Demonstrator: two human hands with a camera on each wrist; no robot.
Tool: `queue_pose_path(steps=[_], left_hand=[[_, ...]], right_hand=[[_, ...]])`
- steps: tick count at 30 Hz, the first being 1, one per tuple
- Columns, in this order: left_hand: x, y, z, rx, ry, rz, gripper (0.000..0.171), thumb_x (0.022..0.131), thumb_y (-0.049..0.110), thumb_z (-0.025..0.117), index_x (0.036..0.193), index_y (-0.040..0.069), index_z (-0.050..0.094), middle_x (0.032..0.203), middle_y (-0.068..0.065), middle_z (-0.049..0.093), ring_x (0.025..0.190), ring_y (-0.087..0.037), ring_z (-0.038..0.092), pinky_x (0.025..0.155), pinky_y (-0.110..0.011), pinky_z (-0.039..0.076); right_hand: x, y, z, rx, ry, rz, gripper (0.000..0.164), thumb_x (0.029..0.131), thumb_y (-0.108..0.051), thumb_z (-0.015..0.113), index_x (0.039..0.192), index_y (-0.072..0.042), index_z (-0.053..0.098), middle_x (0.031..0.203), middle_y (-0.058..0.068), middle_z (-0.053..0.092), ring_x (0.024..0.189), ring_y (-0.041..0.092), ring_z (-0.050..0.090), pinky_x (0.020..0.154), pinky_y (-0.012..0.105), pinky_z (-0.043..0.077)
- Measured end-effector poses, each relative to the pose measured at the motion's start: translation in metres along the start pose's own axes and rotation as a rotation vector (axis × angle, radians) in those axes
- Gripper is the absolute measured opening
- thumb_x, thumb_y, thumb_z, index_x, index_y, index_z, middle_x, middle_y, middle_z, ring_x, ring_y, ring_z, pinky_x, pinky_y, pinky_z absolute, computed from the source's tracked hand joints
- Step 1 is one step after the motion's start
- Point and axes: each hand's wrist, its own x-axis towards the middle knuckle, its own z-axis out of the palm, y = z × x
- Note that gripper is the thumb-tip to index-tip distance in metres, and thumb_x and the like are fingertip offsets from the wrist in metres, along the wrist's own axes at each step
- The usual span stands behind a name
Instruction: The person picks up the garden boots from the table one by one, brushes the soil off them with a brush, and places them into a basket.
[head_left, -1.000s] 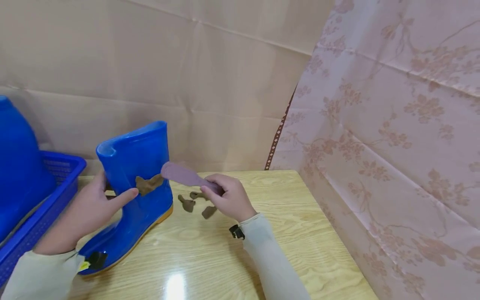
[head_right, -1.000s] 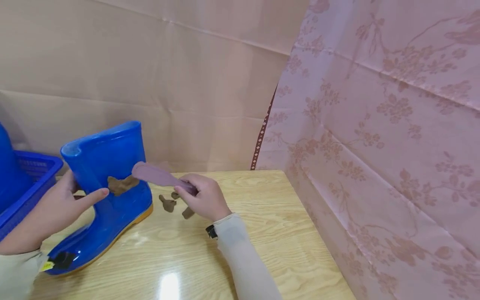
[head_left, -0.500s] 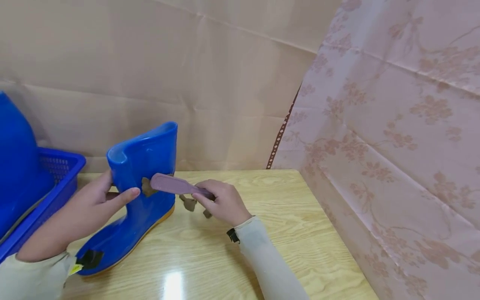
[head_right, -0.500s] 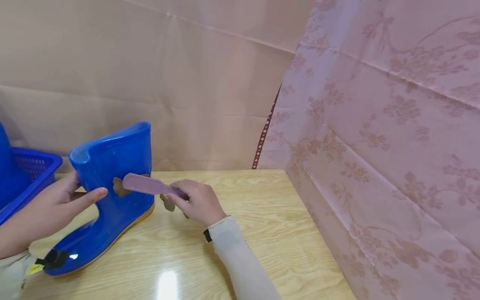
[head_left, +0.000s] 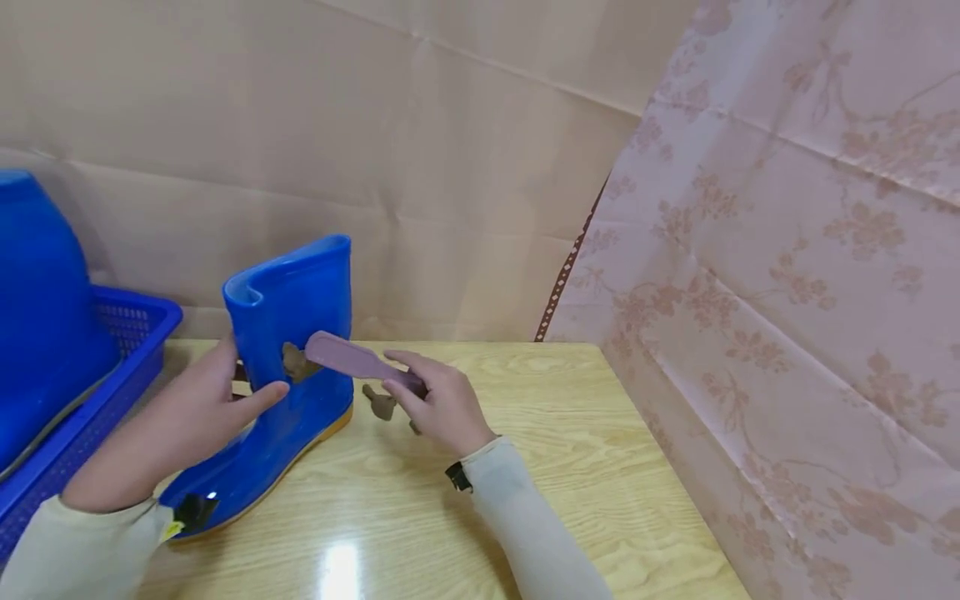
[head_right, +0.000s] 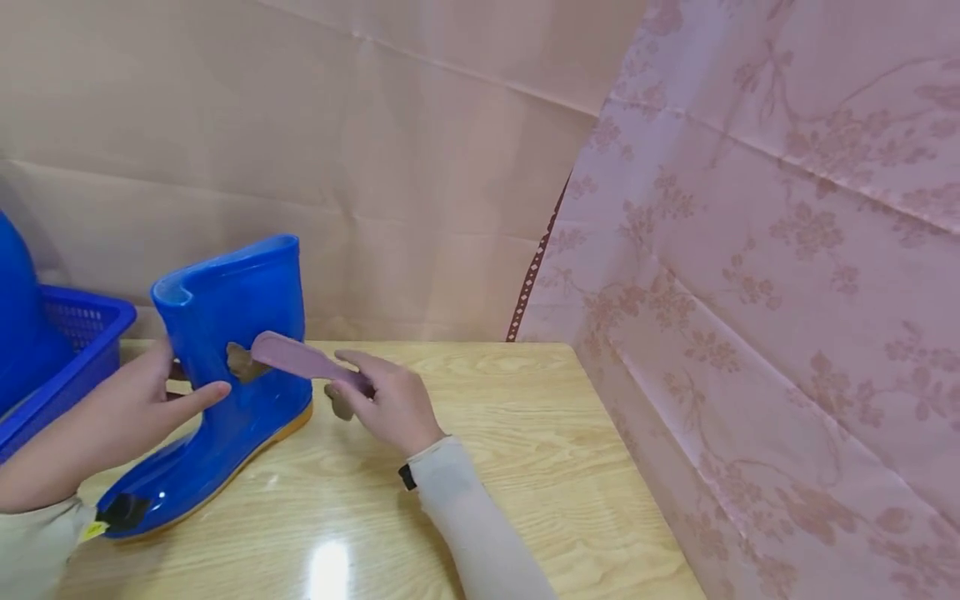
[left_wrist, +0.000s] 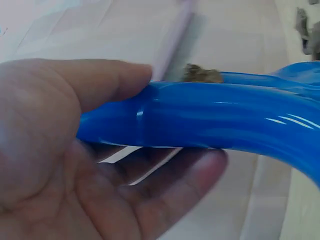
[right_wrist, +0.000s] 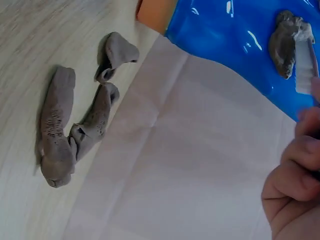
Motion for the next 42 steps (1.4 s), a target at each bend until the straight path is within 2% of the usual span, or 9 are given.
queue_pose_path(steps=[3, 7, 13, 19, 23, 28, 31, 38, 42], left_hand=[[-0.001, 0.003, 0.004, 0.028, 0.035, -0.01, 0.088, 0.106, 0.032, 0.06, 0.164, 0.003, 0.0, 0.147, -0.038, 0.045, 0.121, -0.058, 0.058, 0.087, -0.071, 0.053], [-0.002, 0.005, 0.008, 0.051, 0.059, -0.047, 0.091, 0.106, 0.035, 0.06, 0.164, 0.002, -0.001, 0.146, -0.04, 0.045, 0.121, -0.06, 0.056, 0.089, -0.074, 0.05], [-0.008, 0.004, 0.013, 0.077, 0.078, -0.085, 0.087, 0.104, 0.033, 0.065, 0.162, -0.003, 0.01, 0.144, -0.04, 0.048, 0.12, -0.06, 0.057, 0.089, -0.073, 0.051], [-0.006, 0.001, 0.014, 0.104, 0.099, -0.078, 0.086, 0.101, 0.032, 0.069, 0.162, 0.0, 0.017, 0.139, -0.038, 0.054, 0.114, -0.057, 0.062, 0.083, -0.07, 0.055], [-0.004, 0.0, 0.013, 0.119, 0.092, -0.102, 0.086, 0.1, 0.036, 0.069, 0.162, 0.001, 0.019, 0.137, -0.037, 0.056, 0.11, -0.054, 0.065, 0.081, -0.068, 0.056], [-0.004, -0.002, 0.011, 0.133, 0.073, -0.128, 0.083, 0.1, 0.039, 0.069, 0.157, -0.003, 0.026, 0.13, -0.036, 0.06, 0.107, -0.052, 0.067, 0.079, -0.068, 0.056], [-0.005, -0.002, 0.011, 0.14, 0.058, -0.147, 0.082, 0.1, 0.04, 0.069, 0.155, -0.006, 0.029, 0.129, -0.036, 0.061, 0.106, -0.052, 0.067, 0.08, -0.068, 0.056], [-0.007, 0.002, 0.013, 0.171, 0.034, -0.12, 0.081, 0.099, 0.04, 0.07, 0.155, -0.004, 0.031, 0.13, -0.035, 0.062, 0.105, -0.05, 0.068, 0.08, -0.067, 0.057], [-0.006, 0.002, 0.012, 0.173, 0.035, -0.12, 0.081, 0.1, 0.038, 0.069, 0.156, -0.004, 0.028, 0.13, -0.036, 0.061, 0.106, -0.051, 0.068, 0.08, -0.068, 0.057]], right_hand=[[0.0, -0.003, -0.003, 0.014, 0.056, -0.046, 0.041, 0.103, -0.021, 0.066, 0.143, -0.015, 0.063, 0.086, -0.004, 0.068, 0.055, -0.001, 0.05, 0.048, 0.016, 0.041], [0.001, -0.008, -0.003, -0.018, 0.128, -0.141, 0.041, 0.101, -0.012, 0.068, 0.142, -0.013, 0.065, 0.091, 0.0, 0.066, 0.063, 0.005, 0.046, 0.052, 0.014, 0.037], [0.0, -0.019, 0.0, -0.02, 0.092, -0.246, 0.04, 0.099, -0.01, 0.071, 0.139, -0.014, 0.067, 0.089, 0.0, 0.064, 0.066, 0.005, 0.046, 0.054, 0.011, 0.035], [-0.001, -0.019, 0.001, -0.04, 0.032, -0.221, 0.039, 0.1, -0.013, 0.071, 0.139, -0.016, 0.068, 0.086, -0.003, 0.062, 0.064, 0.003, 0.045, 0.055, 0.012, 0.034], [-0.003, -0.015, -0.002, -0.041, -0.013, -0.147, 0.037, 0.102, -0.016, 0.069, 0.139, -0.019, 0.068, 0.083, -0.006, 0.059, 0.061, 0.003, 0.044, 0.052, 0.015, 0.034], [-0.005, -0.01, -0.008, 0.007, -0.056, -0.061, 0.036, 0.103, -0.017, 0.067, 0.138, -0.022, 0.068, 0.085, -0.008, 0.061, 0.055, 0.002, 0.047, 0.048, 0.018, 0.037], [-0.005, -0.008, -0.009, 0.006, -0.053, -0.07, 0.037, 0.103, -0.017, 0.067, 0.14, -0.02, 0.067, 0.087, -0.007, 0.063, 0.057, 0.002, 0.046, 0.049, 0.018, 0.038], [-0.004, -0.013, -0.006, 0.033, -0.031, -0.205, 0.04, 0.101, -0.014, 0.068, 0.142, -0.015, 0.065, 0.09, -0.002, 0.065, 0.065, 0.003, 0.046, 0.054, 0.014, 0.036], [-0.004, -0.012, -0.004, 0.048, -0.046, -0.146, 0.041, 0.1, -0.011, 0.07, 0.14, -0.018, 0.066, 0.084, -0.005, 0.06, 0.061, 0.003, 0.045, 0.051, 0.017, 0.035]])
